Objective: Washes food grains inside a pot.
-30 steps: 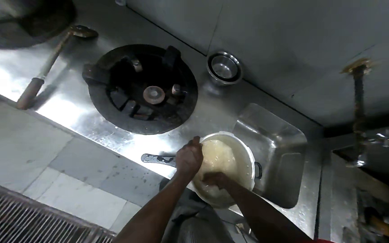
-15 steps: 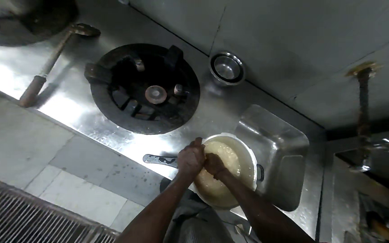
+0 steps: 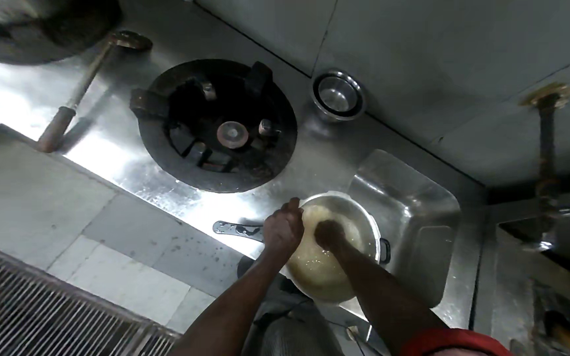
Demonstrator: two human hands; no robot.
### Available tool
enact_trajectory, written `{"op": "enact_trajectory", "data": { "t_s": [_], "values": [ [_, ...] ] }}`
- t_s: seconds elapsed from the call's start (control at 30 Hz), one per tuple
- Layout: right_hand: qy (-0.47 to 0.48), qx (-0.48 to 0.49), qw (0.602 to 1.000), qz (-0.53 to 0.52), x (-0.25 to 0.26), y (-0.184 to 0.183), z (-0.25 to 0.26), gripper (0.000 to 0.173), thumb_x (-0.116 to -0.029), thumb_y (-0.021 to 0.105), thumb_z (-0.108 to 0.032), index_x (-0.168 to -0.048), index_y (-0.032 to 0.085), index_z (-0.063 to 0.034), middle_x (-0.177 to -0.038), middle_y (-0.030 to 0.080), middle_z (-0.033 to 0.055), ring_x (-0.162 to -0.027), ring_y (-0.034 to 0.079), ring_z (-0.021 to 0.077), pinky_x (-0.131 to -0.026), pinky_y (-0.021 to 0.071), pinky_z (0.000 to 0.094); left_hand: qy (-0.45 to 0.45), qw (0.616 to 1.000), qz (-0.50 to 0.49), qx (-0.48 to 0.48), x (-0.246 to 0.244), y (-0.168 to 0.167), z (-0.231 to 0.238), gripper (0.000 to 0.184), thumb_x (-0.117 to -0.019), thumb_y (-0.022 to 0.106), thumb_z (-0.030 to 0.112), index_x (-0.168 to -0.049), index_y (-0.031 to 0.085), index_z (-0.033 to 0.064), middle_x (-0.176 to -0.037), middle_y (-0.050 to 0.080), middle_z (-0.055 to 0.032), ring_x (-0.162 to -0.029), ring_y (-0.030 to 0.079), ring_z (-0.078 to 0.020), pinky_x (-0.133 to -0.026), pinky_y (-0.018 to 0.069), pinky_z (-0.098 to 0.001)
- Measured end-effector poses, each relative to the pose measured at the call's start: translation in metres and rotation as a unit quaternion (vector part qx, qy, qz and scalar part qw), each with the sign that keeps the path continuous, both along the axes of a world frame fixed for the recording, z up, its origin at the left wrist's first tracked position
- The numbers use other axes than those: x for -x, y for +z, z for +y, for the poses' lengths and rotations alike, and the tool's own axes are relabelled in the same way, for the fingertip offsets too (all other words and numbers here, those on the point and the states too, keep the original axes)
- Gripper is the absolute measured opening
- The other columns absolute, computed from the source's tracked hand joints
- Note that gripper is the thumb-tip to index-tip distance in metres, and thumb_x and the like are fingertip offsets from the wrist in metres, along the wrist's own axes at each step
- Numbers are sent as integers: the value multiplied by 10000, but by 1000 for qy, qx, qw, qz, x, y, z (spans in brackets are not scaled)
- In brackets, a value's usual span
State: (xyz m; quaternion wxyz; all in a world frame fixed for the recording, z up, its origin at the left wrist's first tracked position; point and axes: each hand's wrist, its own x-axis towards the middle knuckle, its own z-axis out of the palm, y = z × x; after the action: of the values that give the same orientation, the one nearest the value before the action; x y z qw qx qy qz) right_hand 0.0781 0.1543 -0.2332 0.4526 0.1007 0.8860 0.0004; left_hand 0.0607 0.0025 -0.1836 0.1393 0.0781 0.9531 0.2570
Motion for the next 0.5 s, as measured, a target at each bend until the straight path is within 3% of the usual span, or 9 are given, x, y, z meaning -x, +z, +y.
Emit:
{"op": "enact_trajectory", "data": {
  "t_s": [0.07,0.2,0.27,0.4,0.5],
  "values": [
    [5,44,999,-7,-14,-2,12,328,-1018,594,-227,-1217,681,18,-1289,656,244,-1235,606,422,-1027,465,622,0,1000,-10,4,0,2,0,332,-1072,495,288,-1348,620,150,-1105,728,-143,-896,734,-354,-717,586,-532],
    [-114,119,986,-25,-35,-3,17,428,-1080,512,-352,-1316,667,-31,-1363,644,203,-1304,585,359,-1116,425,564,0,1000,-5,2,0,1,0,333,-1073,493,288,-1349,623,155,-1119,731,-138,-905,734,-351,-731,585,-535],
    [-148,126,979,-57,-38,-15,8,473,-1078,500,-404,-1295,664,-17,-1334,644,220,-1258,604,363,-1068,453,573,-1,1000,-15,3,1,2,0,339,-1073,489,288,-1358,615,153,-1121,728,-144,-915,733,-355,-742,585,-536],
    [-172,200,962,-65,-50,-13,-8,430,-1079,526,-337,-1388,614,-51,-1399,611,204,-1307,577,337,-1115,435,532,-10,999,-37,14,3,4,0,366,-1086,457,310,-1396,587,165,-1145,717,-158,-943,728,-366,-765,584,-542],
    [-227,230,943,-84,-51,-14,-20,455,-1026,618,-359,-1378,609,-70,-1323,633,192,-1160,622,302,-985,496,505,-17,999,-46,13,5,5,-1,373,-1085,453,312,-1405,575,164,-1157,713,-159,-952,726,-368,-768,582,-547]
  ]
}}
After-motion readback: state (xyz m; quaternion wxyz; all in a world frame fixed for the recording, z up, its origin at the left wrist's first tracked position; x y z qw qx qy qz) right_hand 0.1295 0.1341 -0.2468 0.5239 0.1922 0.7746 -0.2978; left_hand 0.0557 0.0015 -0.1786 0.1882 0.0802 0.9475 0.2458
